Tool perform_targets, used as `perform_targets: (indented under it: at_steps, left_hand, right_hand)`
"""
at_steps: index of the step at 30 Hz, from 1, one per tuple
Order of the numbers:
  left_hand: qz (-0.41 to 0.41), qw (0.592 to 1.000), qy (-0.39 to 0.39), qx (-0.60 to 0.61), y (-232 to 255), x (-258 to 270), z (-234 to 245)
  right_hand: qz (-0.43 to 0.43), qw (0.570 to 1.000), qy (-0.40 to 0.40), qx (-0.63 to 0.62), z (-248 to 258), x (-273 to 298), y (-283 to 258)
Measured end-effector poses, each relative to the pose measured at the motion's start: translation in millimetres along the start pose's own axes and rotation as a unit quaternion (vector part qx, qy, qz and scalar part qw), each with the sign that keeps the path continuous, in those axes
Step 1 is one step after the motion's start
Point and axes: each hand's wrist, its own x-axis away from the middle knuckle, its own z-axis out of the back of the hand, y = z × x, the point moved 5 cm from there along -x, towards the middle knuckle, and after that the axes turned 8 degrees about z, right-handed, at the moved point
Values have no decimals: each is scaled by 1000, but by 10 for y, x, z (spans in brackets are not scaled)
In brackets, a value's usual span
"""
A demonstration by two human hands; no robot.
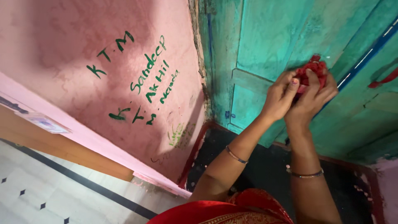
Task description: The person cleans a blue door and its frame by wiping them with a red cloth, then cleans the nearby floor and finally folds the cloth by hand.
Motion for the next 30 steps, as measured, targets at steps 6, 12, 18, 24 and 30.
perform_targets:
  at_steps: [6, 12, 18, 24, 30]
  left_hand:
    - [-58, 995, 43, -73, 110, -57, 55]
    - [-68, 994, 63, -58, 382, 9, 45]
    - [-34, 990, 76, -114, 157, 95, 80]
    - [40, 989, 116, -85, -492, 383, 241]
    - [208, 966, 128, -88, -1321, 799, 340]
  right_hand:
    - [1, 999, 5, 32, -59, -70, 97]
    - [-107, 989, -4, 106, -406, 28, 562]
    - [28, 937, 13, 349, -732, 780, 752]
    - [118, 963, -4, 241, -796, 1377, 591]
    - [71, 976, -92, 185, -578, 1226, 333]
